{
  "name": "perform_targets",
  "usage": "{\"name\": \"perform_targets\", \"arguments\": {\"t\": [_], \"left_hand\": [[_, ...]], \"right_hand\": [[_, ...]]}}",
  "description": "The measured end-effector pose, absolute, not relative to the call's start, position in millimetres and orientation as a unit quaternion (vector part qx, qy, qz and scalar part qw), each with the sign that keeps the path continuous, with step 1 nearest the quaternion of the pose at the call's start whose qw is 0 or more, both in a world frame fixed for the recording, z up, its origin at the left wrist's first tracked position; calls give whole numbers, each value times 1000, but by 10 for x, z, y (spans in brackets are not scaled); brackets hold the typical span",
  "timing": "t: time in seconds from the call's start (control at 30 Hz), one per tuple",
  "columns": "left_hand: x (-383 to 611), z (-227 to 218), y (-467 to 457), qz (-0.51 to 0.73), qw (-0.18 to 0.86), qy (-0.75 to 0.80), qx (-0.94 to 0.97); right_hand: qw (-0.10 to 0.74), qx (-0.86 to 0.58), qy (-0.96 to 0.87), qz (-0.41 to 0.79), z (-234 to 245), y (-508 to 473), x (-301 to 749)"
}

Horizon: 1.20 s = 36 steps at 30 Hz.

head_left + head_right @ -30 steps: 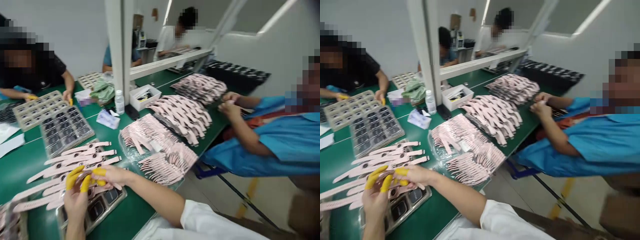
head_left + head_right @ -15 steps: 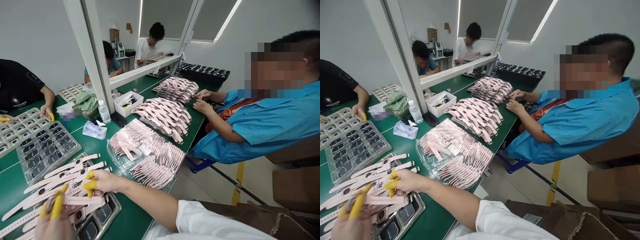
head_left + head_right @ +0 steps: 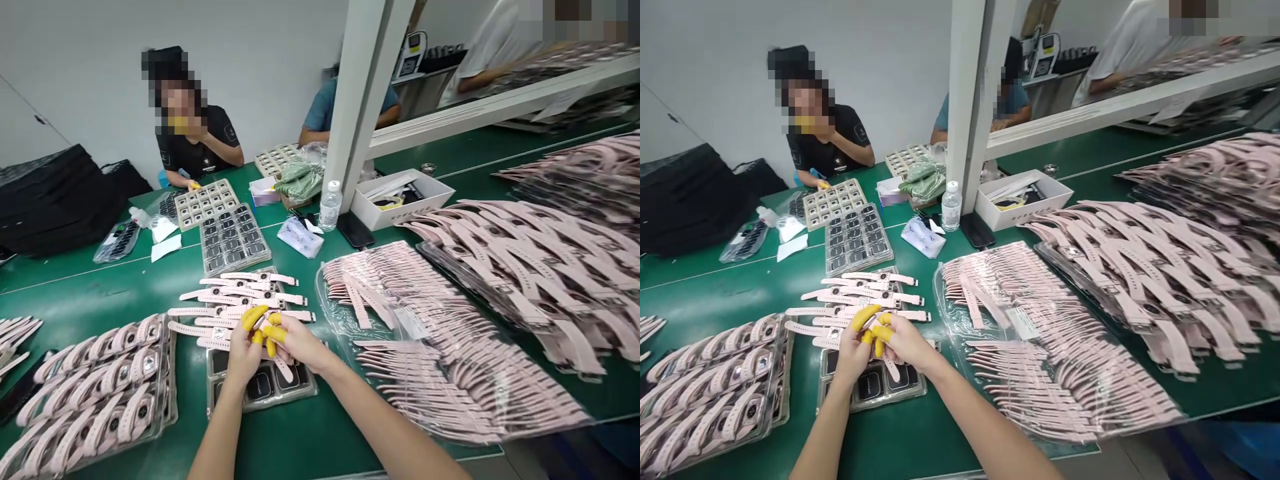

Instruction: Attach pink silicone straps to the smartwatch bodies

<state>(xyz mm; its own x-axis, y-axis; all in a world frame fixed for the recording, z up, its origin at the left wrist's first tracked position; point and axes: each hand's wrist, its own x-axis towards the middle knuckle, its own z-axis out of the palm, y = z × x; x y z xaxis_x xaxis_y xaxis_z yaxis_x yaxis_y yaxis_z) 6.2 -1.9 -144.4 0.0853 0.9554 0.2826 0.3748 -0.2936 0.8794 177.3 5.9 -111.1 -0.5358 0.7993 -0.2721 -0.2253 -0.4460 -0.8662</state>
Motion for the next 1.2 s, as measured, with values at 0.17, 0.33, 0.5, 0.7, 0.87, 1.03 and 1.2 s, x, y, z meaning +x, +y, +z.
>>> {"name": "perform_targets", "arguments": {"t": [0.17,0.33,0.5,0.7,0.87,1.03,1.2], "left_hand": [[57,-1451,-29,450,314,480,685],[45,-1457,-32,443,302,478,695],[48,-1453,-27,446,298,475,698],[54,-1461,-25,452,297,473,695],[59,-1458,-29,454,309,476,687],[64,-1440,-31,452,322,477,682],[54,-1442,-31,447,321,477,685]], "right_hand": [[342,-337,-426,767,-1120,53,1785],[331,-338,-422,773,-1149,65,1781],[328,-345,-423,771,-1157,68,1782],[329,-349,-418,771,-1173,68,1770],[328,-353,-420,769,-1179,69,1767],[328,-359,-419,767,-1189,68,1774],[330,-355,-423,766,-1214,82,1777]]}}
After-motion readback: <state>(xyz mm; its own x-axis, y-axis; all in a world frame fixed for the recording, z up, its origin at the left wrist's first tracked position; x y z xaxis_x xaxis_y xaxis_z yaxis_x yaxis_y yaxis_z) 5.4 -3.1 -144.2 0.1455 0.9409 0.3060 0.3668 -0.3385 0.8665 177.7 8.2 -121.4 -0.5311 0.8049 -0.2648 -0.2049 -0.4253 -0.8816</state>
